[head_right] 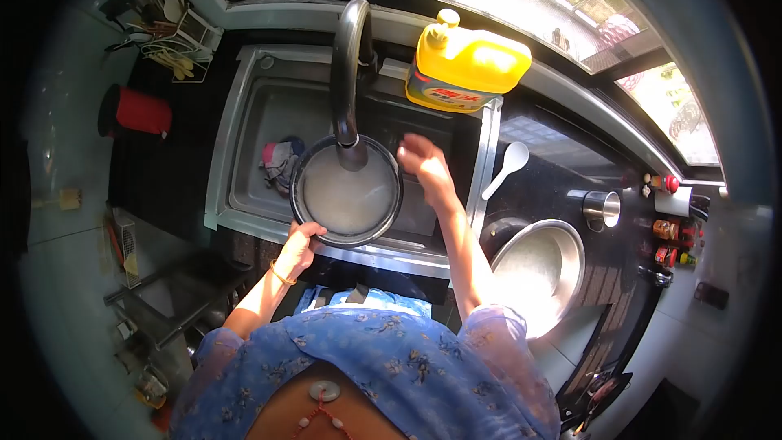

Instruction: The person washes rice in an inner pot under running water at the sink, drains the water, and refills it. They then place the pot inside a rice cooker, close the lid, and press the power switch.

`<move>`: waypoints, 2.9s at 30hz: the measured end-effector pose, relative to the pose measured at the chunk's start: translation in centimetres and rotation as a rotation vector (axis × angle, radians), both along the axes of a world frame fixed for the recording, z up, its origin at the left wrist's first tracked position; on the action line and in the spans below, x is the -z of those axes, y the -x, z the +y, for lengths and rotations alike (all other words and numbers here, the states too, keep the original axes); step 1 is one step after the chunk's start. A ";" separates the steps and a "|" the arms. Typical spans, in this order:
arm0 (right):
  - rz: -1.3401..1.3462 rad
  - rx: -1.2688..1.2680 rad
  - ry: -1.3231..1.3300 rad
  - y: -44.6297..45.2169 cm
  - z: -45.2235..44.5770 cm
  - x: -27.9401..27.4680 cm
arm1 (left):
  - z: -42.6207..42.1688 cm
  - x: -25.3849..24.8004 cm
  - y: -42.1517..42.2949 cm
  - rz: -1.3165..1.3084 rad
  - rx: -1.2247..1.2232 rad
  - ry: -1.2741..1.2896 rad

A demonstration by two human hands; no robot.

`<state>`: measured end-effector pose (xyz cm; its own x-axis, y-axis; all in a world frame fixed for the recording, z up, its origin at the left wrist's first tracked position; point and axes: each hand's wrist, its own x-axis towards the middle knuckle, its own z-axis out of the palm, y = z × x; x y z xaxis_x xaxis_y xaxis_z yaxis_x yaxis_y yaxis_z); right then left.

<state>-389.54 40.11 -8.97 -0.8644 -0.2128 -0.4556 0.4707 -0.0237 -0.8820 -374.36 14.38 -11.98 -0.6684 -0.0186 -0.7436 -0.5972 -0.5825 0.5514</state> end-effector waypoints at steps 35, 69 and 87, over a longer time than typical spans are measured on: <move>0.201 -0.097 -0.073 4.2 -3.5 2.4 | 0.7 -1.1 -3.3 -0.005 0.007 -0.061; -0.499 0.067 0.239 -13.8 -0.2 1.4 | -0.9 -10.5 -4.0 -0.041 0.324 0.171; -0.650 0.017 0.286 -14.1 -0.6 3.3 | -0.9 -11.4 -5.4 0.021 0.315 0.223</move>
